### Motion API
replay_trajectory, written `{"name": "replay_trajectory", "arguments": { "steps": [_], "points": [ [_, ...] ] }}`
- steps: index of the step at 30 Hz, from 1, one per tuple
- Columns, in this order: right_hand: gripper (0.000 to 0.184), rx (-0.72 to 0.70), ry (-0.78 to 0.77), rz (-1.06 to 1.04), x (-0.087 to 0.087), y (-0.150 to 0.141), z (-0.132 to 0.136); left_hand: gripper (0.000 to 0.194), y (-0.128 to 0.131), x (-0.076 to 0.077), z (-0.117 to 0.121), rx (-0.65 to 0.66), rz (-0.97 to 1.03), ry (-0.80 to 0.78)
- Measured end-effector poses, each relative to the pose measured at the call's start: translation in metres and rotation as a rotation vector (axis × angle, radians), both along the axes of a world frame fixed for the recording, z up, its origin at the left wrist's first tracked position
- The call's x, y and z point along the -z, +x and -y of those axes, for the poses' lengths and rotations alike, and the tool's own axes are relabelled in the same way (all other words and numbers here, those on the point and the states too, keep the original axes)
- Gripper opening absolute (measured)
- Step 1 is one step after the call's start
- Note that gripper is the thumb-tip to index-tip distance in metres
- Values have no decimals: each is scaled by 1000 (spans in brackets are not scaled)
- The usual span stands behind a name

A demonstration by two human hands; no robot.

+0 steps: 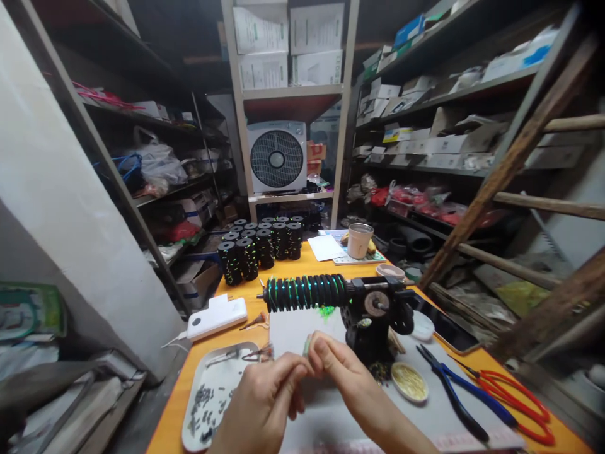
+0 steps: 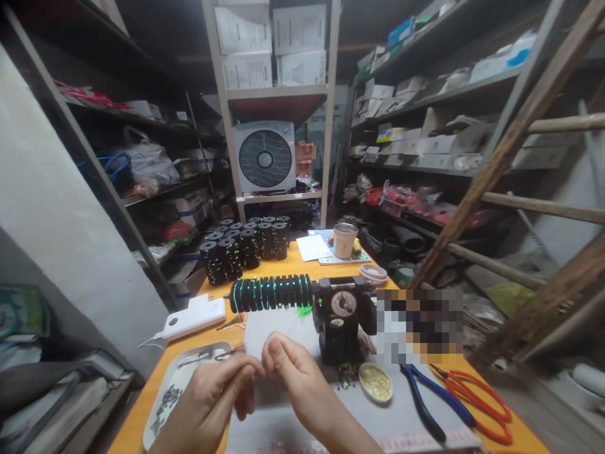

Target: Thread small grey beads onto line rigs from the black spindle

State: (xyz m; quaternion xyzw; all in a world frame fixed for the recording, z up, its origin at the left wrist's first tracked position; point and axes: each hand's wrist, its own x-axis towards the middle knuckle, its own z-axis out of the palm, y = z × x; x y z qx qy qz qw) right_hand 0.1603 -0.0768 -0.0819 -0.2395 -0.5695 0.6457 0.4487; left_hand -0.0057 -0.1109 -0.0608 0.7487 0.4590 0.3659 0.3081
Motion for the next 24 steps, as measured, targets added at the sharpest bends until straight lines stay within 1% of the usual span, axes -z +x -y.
{"name": "replay_trajectory", "arguments": {
  "steps": [3,6,8,10,11,13,14,15,16,17,18,19,21,23,24],
  "points": [
    [40,-69,-55,-89,6,-9,4,39,3,8,0,7,-10,-47],
    [41,-127,-88,-150,11,-19,6,46,3,12,-1,30,-13,-147],
    [43,-103,-84,-171,11,-24,6,51,-2,13,-1,80,-7,-236],
    [44,-50,-56,-172,10,-26,6,49,-10,13,-3,90,27,-295],
    [45,-22,-32,-164,9,-25,6,44,-13,13,-5,82,108,-322],
    [48,24,20,-133,9,-23,6,34,-16,15,-13,62,381,-376],
    [49,44,41,-113,9,-22,6,40,-15,16,-18,78,542,-414],
    [49,60,56,-90,9,-20,7,54,-11,17,-24,104,654,-446],
    [49,72,65,-68,9,-18,7,68,-5,18,-31,132,719,-474],
    [50,78,70,-44,10,-16,7,77,3,17,-38,156,755,-498],
    [50,81,70,-21,10,-14,7,79,12,16,-44,181,780,-525],
    [51,82,69,4,11,-12,7,74,21,14,-50,203,800,-557],
    [52,78,54,50,14,-9,8,55,35,9,-60,251,820,-625],
    [54,71,24,93,19,-5,11,41,44,3,-65,302,827,-690],
    [55,66,5,111,22,-2,12,38,46,1,-67,324,831,-720]
  ]
}}
